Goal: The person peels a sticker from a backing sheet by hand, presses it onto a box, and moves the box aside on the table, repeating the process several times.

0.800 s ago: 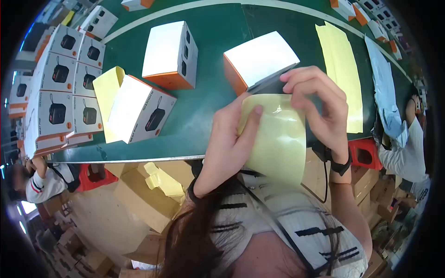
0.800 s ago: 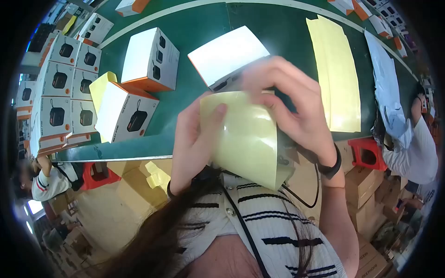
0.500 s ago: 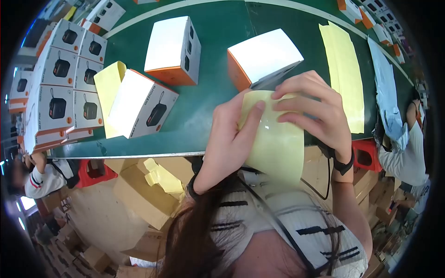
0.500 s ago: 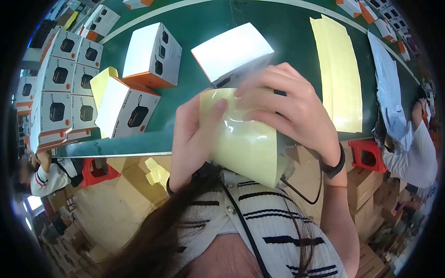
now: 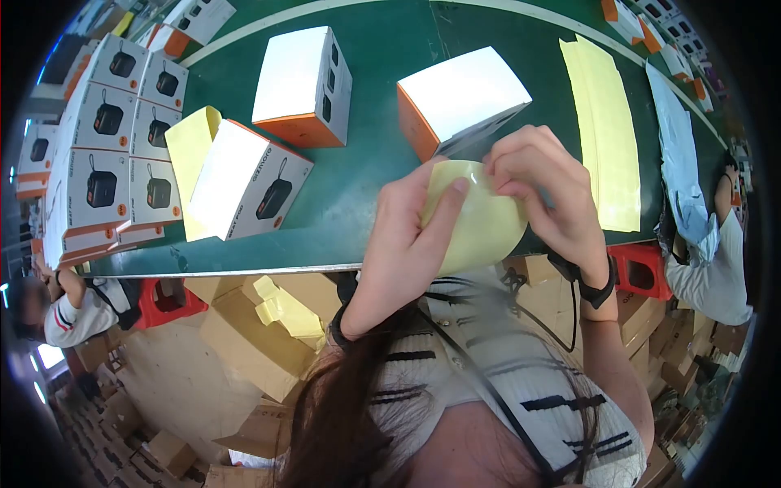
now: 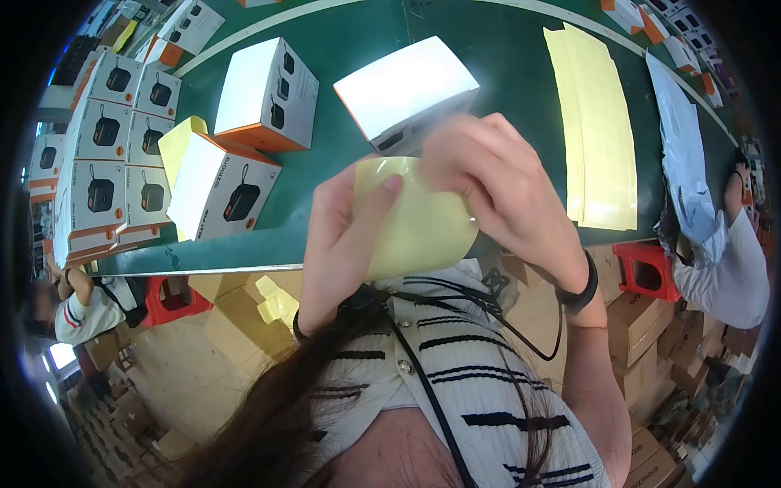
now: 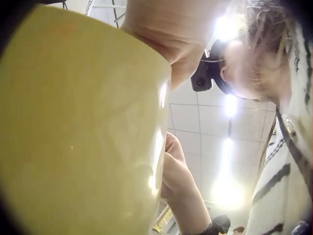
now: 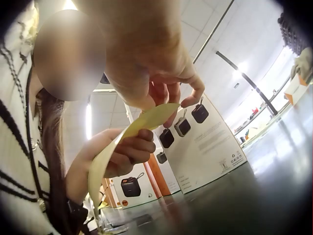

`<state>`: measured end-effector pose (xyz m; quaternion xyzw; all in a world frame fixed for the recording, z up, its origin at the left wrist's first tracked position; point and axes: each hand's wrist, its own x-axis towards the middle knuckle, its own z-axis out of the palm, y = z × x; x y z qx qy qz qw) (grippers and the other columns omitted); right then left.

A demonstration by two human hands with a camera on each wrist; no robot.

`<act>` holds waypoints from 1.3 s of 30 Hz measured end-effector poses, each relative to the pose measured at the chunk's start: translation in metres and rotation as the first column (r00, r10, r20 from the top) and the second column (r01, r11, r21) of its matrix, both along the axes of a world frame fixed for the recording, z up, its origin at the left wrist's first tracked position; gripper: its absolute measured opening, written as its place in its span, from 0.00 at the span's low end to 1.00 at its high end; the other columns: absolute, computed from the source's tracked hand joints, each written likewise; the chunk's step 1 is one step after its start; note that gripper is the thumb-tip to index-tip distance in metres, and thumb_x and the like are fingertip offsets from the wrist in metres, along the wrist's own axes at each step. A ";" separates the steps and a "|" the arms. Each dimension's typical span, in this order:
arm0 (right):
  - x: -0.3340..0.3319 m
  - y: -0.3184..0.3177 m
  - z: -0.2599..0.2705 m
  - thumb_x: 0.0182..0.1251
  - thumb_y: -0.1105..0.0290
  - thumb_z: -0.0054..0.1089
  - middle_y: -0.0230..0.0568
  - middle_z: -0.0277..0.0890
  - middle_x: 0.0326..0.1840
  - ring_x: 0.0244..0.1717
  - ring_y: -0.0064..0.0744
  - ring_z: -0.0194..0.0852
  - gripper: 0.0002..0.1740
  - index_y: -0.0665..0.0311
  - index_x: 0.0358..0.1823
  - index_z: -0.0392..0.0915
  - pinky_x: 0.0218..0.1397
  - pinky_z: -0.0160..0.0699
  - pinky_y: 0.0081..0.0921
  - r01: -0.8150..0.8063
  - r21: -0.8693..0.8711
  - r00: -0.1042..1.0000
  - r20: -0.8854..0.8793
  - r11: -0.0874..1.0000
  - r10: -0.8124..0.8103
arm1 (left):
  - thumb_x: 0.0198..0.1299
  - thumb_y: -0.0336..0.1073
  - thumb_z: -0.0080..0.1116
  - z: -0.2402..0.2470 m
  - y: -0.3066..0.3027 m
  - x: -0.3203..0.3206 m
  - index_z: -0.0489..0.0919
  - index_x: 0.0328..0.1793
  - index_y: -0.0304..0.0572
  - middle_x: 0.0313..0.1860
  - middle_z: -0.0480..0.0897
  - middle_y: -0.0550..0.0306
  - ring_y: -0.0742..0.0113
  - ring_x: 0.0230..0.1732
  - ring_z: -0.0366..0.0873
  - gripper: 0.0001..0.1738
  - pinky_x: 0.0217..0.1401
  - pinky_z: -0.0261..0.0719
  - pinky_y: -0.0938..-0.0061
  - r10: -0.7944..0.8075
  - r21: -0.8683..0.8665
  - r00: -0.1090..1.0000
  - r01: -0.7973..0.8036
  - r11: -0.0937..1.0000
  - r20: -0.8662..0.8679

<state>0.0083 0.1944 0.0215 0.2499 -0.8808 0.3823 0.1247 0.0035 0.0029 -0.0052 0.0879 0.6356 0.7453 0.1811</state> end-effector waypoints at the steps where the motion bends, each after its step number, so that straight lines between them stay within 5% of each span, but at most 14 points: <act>1: 0.000 0.000 -0.001 0.51 0.84 0.59 0.43 0.75 0.40 0.40 0.43 0.74 0.10 0.68 0.35 0.76 0.48 0.71 0.30 -0.001 0.000 1.000 0.000 1.000 0.001 | 0.69 0.30 0.51 -0.001 0.000 0.000 0.76 0.42 0.28 0.25 0.77 0.52 0.71 0.26 0.72 0.09 0.32 0.72 0.72 -0.002 -0.011 1.000 0.002 1.000 -0.024; 3: -0.001 0.001 -0.005 0.54 0.86 0.56 0.45 0.76 0.40 0.41 0.40 0.74 0.09 0.69 0.36 0.74 0.49 0.73 0.27 0.102 -0.228 0.994 0.059 0.968 -0.091 | 0.69 0.30 0.51 0.000 -0.001 0.001 0.75 0.42 0.28 0.24 0.76 0.51 0.68 0.25 0.72 0.08 0.32 0.72 0.71 -0.005 -0.020 0.999 0.004 1.000 -0.049; 5: -0.010 0.006 -0.011 0.59 0.86 0.54 0.45 0.76 0.40 0.41 0.37 0.75 0.06 0.70 0.36 0.73 0.49 0.74 0.25 0.217 -0.316 0.953 -0.136 0.924 -0.270 | 0.65 0.27 0.53 0.006 -0.006 0.001 0.76 0.41 0.30 0.35 0.79 0.48 0.60 0.33 0.75 0.06 0.37 0.72 0.68 -0.046 -0.281 0.976 -0.016 0.960 -0.212; 6: -0.013 0.010 -0.010 0.60 0.86 0.56 0.44 0.77 0.42 0.45 0.38 0.78 0.06 0.70 0.36 0.73 0.50 0.75 0.27 0.250 -0.310 0.916 -0.230 0.917 -0.327 | 0.65 0.27 0.53 0.006 -0.005 0.001 0.76 0.41 0.30 0.35 0.79 0.48 0.60 0.33 0.75 0.06 0.37 0.72 0.68 -0.046 -0.279 0.976 -0.016 0.960 -0.214; 8: -0.018 0.008 -0.004 0.60 0.86 0.57 0.44 0.77 0.42 0.47 0.39 0.79 0.06 0.70 0.36 0.74 0.49 0.76 0.28 0.253 -0.262 0.868 -0.362 0.931 -0.338 | 0.61 0.27 0.56 0.006 -0.004 0.002 0.78 0.40 0.34 0.48 0.77 0.47 0.61 0.37 0.72 0.04 0.42 0.72 0.70 0.021 -0.335 0.741 -0.328 0.883 -0.671; 9: -0.019 0.007 -0.002 0.60 0.85 0.58 0.44 0.77 0.42 0.50 0.40 0.80 0.05 0.70 0.36 0.74 0.49 0.76 0.29 0.264 -0.216 0.807 -0.485 0.940 -0.338 | 0.61 0.27 0.56 0.007 -0.004 0.001 0.78 0.40 0.34 0.48 0.77 0.47 0.61 0.37 0.72 0.04 0.42 0.72 0.70 0.020 -0.336 0.742 -0.327 0.883 -0.670; 11: -0.021 0.007 -0.001 0.57 0.84 0.62 0.43 0.78 0.42 0.53 0.43 0.80 0.07 0.68 0.35 0.75 0.49 0.75 0.32 0.295 -0.119 0.770 -0.557 0.948 -0.310 | 0.50 0.22 0.58 0.009 -0.004 -0.002 0.75 0.39 0.33 0.67 0.67 0.41 0.41 0.65 0.68 0.09 0.57 0.70 0.57 -0.132 -0.384 0.493 -0.455 0.804 -0.860; 13: -0.024 0.008 -0.002 0.53 0.82 0.65 0.41 0.80 0.42 0.53 0.46 0.80 0.09 0.66 0.35 0.76 0.51 0.71 0.33 0.288 0.126 0.791 -0.591 0.949 -0.161 | 0.48 0.22 0.58 0.001 0.000 -0.012 0.74 0.39 0.32 0.68 0.66 0.39 0.38 0.68 0.65 0.10 0.62 0.69 0.54 -0.172 -0.396 0.483 -0.412 0.821 -0.859; 17: -0.026 0.010 -0.012 0.51 0.82 0.65 0.39 0.81 0.44 0.56 0.45 0.79 0.11 0.64 0.36 0.77 0.51 0.68 0.37 0.244 0.200 0.804 -0.589 0.949 -0.082 | 0.45 0.20 0.56 -0.005 0.002 -0.015 0.72 0.38 0.29 0.70 0.63 0.37 0.34 0.75 0.57 0.11 0.72 0.63 0.47 -0.236 -0.435 0.520 -0.302 0.848 -0.821; 39: -0.035 0.010 -0.014 0.52 0.78 0.65 0.38 0.80 0.48 0.55 0.41 0.80 0.11 0.64 0.38 0.77 0.52 0.66 0.39 0.134 0.276 0.847 -0.530 0.952 0.034 | 0.47 0.19 0.53 -0.007 -0.001 -0.014 0.73 0.38 0.30 0.72 0.61 0.40 0.37 0.77 0.54 0.10 0.75 0.61 0.44 -0.245 -0.442 0.571 -0.236 0.865 -0.783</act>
